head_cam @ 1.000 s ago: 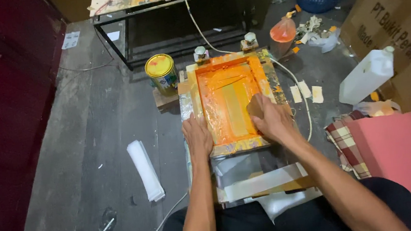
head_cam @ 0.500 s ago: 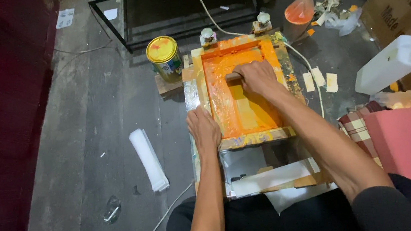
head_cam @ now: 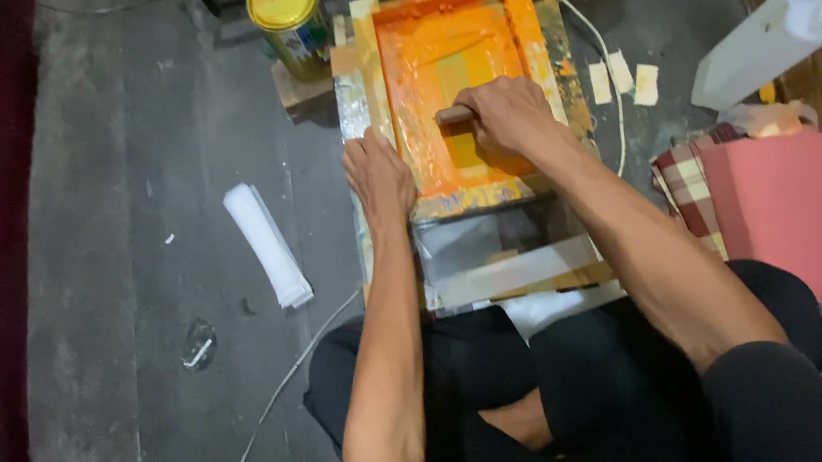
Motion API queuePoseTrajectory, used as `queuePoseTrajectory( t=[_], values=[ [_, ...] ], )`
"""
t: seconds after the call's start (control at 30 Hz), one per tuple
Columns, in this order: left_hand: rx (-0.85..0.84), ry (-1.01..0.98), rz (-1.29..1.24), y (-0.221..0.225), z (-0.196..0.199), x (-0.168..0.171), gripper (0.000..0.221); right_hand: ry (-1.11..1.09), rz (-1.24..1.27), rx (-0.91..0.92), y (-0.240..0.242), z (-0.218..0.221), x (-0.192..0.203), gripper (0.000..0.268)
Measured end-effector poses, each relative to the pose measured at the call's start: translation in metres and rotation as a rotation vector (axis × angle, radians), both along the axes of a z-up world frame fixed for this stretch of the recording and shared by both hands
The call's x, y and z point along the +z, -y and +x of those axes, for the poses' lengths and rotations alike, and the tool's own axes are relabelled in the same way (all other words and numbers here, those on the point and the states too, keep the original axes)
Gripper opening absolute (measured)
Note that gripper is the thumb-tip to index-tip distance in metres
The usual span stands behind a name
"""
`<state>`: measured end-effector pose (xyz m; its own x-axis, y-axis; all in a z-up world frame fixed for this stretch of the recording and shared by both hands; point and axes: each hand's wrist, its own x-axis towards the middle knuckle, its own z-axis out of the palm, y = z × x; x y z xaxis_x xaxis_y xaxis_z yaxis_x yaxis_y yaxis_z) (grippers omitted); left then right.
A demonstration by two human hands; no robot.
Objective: Manually screen printing orange ink onto white paper strips using a squeegee and a screen frame.
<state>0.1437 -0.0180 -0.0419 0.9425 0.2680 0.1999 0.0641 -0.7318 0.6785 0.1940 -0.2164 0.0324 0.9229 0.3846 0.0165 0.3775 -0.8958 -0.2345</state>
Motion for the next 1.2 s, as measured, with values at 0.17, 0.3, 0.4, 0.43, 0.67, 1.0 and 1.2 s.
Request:
queuePoseTrajectory(
  t=[0.17,0.3,0.4,0.43,0.67,1.0,1.2],
  values=[
    [0.010,0.024,0.041,-0.001,0.004,-0.014,0.042,-0.081,0.033,-0.003,0.000,-0.044,0.012,0.014],
    [0.028,0.032,0.029,-0.002,0.011,-0.027,0.042,-0.076,0.017,0.029,0.002,-0.063,0.010,0.015],
    [0.025,0.052,0.054,-0.003,0.011,-0.031,0.041,-0.154,0.027,0.020,0.001,-0.080,0.025,0.015],
    [0.022,0.046,0.054,-0.003,0.010,-0.031,0.041,-0.161,0.027,0.017,0.002,-0.084,0.025,0.015],
    [0.010,0.035,0.037,-0.002,0.006,-0.021,0.041,-0.188,-0.003,0.029,0.002,-0.081,0.031,0.016],
    [-0.011,-0.078,0.012,-0.002,0.005,-0.004,0.042,0.012,-0.082,-0.012,-0.013,0.046,0.022,0.010],
    [-0.001,-0.031,0.037,0.000,0.003,0.001,0.036,-0.013,-0.141,-0.030,-0.016,0.064,0.007,0.013]
  ],
)
